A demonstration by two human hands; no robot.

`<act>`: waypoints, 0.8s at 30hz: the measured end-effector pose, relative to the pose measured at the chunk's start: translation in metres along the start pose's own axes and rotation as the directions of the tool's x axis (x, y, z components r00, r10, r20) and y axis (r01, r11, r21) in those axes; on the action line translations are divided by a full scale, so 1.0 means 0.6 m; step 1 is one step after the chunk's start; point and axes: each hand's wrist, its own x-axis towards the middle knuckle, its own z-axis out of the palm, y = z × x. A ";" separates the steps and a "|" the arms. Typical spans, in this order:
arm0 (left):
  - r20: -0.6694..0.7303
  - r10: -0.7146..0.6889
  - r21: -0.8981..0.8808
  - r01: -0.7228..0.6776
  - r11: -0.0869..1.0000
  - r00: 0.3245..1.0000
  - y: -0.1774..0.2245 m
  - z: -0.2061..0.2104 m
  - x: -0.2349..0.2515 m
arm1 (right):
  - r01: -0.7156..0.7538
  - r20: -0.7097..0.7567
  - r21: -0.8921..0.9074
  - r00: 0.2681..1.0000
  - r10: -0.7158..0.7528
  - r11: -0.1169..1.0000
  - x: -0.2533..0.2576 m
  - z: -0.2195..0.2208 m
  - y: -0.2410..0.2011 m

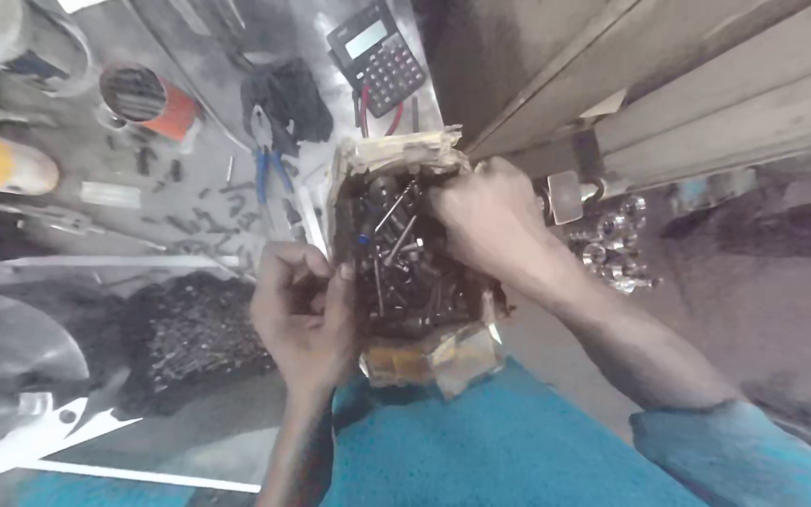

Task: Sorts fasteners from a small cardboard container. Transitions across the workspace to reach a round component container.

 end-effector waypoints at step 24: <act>-0.010 -0.016 -0.010 0.016 1.000 1.000 0.002 0.001 0.002 | 0.094 -0.137 0.367 0.989 -0.047 0.925 0.015 -0.018 0.053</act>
